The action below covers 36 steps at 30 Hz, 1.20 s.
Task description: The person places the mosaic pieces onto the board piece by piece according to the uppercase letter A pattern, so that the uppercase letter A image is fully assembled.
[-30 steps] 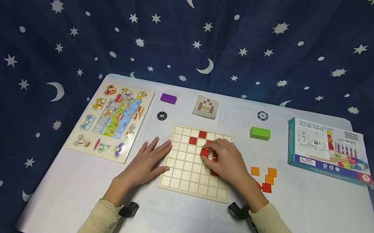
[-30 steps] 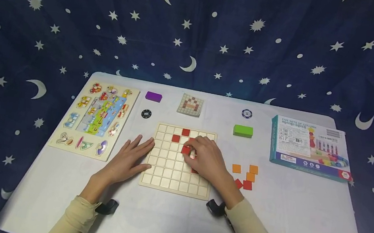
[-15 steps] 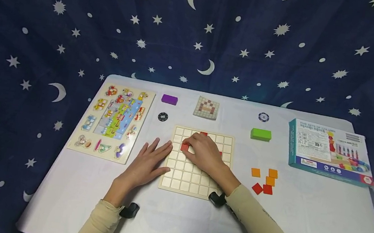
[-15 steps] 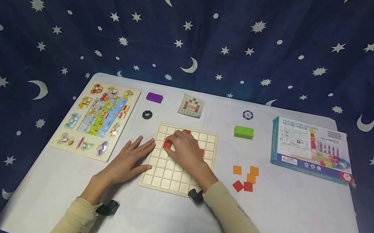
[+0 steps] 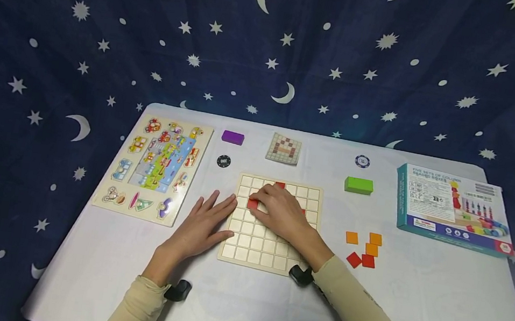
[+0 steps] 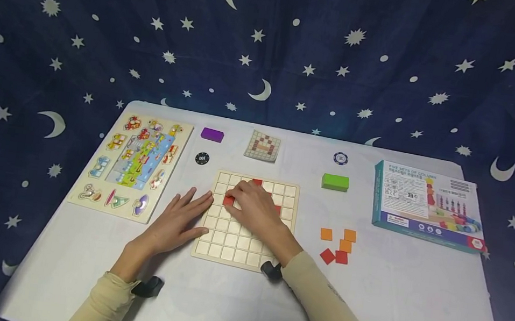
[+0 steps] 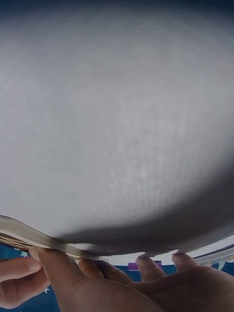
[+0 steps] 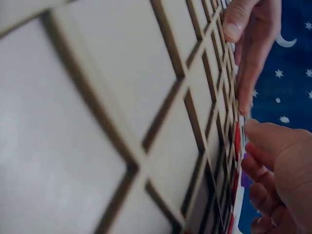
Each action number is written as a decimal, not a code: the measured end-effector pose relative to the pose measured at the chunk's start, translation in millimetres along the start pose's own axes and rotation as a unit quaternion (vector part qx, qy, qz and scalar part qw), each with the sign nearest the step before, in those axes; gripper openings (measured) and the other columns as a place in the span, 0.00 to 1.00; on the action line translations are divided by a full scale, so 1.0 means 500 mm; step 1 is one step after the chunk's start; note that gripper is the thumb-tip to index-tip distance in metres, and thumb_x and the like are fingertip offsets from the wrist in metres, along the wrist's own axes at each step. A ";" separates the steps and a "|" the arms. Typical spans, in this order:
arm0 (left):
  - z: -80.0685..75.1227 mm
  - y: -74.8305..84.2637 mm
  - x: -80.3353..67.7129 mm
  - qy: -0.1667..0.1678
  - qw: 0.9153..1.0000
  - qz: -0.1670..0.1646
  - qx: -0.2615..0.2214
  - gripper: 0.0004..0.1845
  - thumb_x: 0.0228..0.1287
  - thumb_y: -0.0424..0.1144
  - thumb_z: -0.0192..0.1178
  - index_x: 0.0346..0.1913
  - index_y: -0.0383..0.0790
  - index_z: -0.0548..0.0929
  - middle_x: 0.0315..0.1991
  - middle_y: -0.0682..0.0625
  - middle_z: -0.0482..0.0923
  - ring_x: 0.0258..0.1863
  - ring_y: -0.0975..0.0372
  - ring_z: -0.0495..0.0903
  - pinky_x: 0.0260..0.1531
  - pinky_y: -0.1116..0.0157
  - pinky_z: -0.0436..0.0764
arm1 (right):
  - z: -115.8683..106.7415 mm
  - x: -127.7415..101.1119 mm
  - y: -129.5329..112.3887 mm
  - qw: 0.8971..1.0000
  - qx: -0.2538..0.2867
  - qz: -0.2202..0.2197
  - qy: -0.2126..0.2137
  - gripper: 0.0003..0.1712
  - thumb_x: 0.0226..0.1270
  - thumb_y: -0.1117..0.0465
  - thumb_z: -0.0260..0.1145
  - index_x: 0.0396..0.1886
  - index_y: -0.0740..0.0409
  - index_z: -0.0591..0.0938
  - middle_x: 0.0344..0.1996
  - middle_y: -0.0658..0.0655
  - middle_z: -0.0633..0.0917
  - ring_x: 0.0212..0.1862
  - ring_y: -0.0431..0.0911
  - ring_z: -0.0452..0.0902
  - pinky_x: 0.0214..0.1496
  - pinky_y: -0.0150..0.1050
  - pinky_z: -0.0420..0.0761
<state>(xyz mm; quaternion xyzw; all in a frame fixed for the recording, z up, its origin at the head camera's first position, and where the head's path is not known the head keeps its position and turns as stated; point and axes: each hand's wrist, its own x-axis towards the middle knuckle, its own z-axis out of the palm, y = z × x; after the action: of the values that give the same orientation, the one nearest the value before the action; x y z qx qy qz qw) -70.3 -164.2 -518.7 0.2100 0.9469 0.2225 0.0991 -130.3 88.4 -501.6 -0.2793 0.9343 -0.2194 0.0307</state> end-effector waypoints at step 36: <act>0.004 -0.001 -0.002 0.012 1.000 0.005 -0.015 0.43 0.74 0.55 0.66 0.85 0.47 0.62 0.86 0.52 0.59 0.88 0.43 0.49 0.84 0.33 0.48 | -0.126 -0.401 0.191 0.995 -0.059 0.086 0.002 0.21 0.60 0.64 0.76 0.55 0.48 0.90 0.51 0.51 0.88 0.50 0.49 0.83 0.54 0.55 0.87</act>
<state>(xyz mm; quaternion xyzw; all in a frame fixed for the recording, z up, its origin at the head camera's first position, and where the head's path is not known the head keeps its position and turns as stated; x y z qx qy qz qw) -69.1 -164.3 -520.4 0.2107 0.9435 0.2392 0.0900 -21.2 291.9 -498.7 -0.1988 0.9663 -0.1605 0.0313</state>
